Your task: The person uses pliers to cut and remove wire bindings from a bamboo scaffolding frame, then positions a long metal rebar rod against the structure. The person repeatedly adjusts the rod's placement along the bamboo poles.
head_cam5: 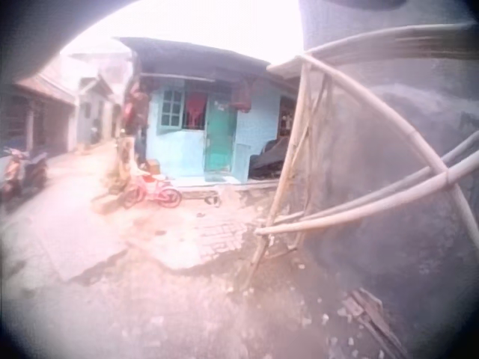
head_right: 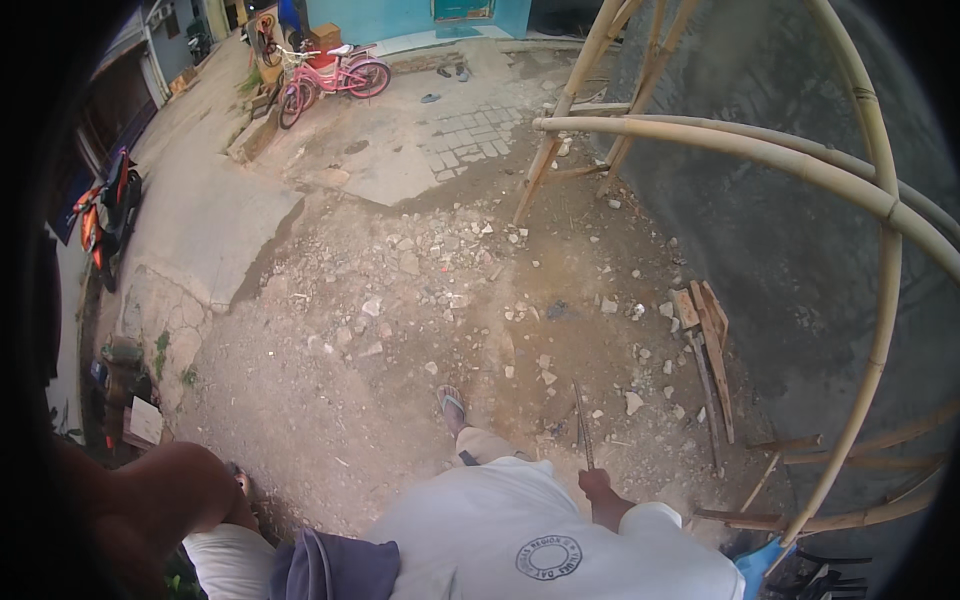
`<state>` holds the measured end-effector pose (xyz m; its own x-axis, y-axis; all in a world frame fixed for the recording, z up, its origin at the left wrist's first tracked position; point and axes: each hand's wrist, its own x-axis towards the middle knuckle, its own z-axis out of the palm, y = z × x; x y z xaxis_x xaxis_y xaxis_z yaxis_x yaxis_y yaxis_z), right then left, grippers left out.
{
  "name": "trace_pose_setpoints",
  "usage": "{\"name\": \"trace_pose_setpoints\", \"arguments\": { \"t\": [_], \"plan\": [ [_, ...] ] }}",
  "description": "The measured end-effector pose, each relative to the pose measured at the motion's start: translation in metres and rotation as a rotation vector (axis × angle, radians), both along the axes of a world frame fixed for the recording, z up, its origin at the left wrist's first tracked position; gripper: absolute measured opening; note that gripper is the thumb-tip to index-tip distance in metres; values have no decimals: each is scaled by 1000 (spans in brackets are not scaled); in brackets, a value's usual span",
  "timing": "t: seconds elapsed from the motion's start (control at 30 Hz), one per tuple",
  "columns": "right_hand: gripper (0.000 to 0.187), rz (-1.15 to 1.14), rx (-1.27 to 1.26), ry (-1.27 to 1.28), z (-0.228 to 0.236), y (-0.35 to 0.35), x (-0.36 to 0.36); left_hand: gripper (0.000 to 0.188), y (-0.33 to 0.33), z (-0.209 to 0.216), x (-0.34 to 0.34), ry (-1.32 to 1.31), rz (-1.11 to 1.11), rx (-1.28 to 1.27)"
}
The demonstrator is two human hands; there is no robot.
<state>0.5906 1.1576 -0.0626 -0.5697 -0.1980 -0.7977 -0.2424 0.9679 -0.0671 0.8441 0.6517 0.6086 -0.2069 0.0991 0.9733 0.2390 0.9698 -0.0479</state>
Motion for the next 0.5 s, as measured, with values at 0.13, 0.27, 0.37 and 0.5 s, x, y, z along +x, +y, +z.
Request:
{"name": "trace_pose_setpoints", "arguments": {
  "t": [0.13,0.27,0.37,0.5],
  "plan": [
    [33,723,1,147,-24,-41,-45,56,-142,19,-98,-111,32,74],
    [21,-214,209,2,-24,-132,-132,55,-279,51,-178,-184,14,175],
    [27,-446,25,172,-37,-234,-196,55,-358,54,-227,-162,-12,133],
    [40,-482,7,81,-56,-371,-232,54,-458,33,-292,-172,-73,17]
  ]
}}
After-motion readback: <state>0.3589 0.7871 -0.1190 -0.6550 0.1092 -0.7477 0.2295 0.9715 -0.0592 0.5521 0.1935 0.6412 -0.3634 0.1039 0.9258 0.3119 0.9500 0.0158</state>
